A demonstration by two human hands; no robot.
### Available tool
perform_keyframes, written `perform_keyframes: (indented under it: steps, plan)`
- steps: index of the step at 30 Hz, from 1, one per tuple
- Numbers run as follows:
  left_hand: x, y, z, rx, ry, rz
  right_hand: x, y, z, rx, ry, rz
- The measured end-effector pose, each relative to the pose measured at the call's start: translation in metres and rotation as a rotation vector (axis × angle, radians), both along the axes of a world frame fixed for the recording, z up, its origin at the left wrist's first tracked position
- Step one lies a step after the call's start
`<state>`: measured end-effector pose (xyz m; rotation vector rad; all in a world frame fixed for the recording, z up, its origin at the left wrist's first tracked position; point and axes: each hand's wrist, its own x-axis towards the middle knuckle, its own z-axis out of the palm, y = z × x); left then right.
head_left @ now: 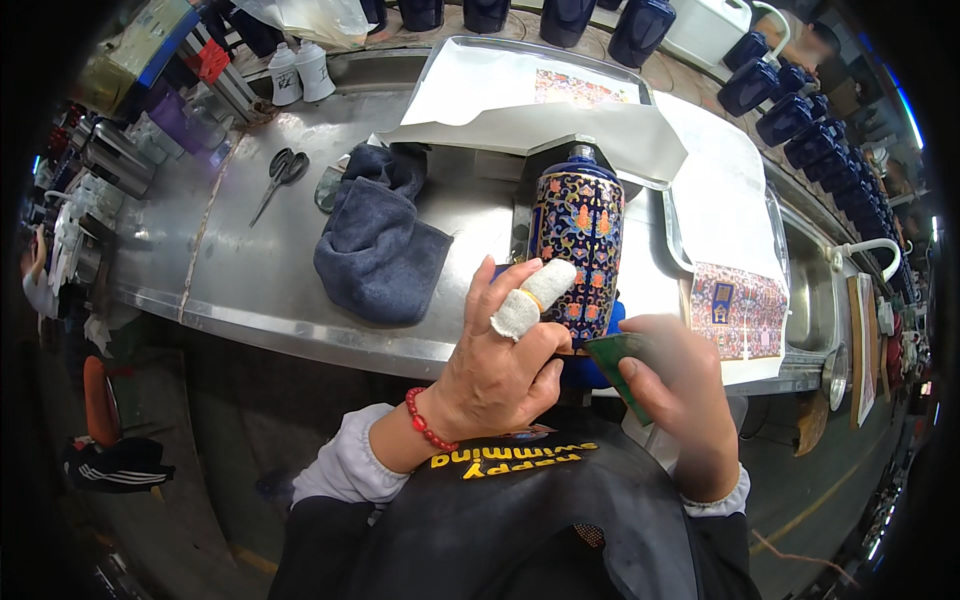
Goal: The person holds a decorated ceramic vase on a blue cloth and repeatedly rubs its surface with a small green pad while rotating the vase to access different sides. The person occasionally pauses to inspect the vase before continuing the rubbing motion.
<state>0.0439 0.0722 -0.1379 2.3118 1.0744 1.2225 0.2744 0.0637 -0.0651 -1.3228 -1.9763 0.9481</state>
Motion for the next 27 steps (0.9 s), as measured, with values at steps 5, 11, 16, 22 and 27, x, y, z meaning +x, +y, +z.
perform_keyframes:
  steps: [5,11,16,22,27]
  plan:
    - [-0.003,-0.002,-0.003,-0.036,0.002,0.002,0.001,0.01,0.002,0.034,-0.052,0.075]
    - [-0.005,-0.003,-0.006,-0.054,-0.012,0.008,0.001,0.024,0.009,0.067,-0.119,0.153]
    - [-0.008,-0.004,-0.008,-0.074,-0.043,0.014,0.0,0.032,0.013,-0.001,-0.089,0.186]
    - [-0.008,-0.004,-0.011,-0.087,-0.054,0.014,0.002,0.039,0.012,-0.004,-0.102,0.234]
    - [-0.007,-0.004,-0.013,-0.084,-0.07,0.01,0.004,0.043,0.014,-0.037,-0.09,0.264]
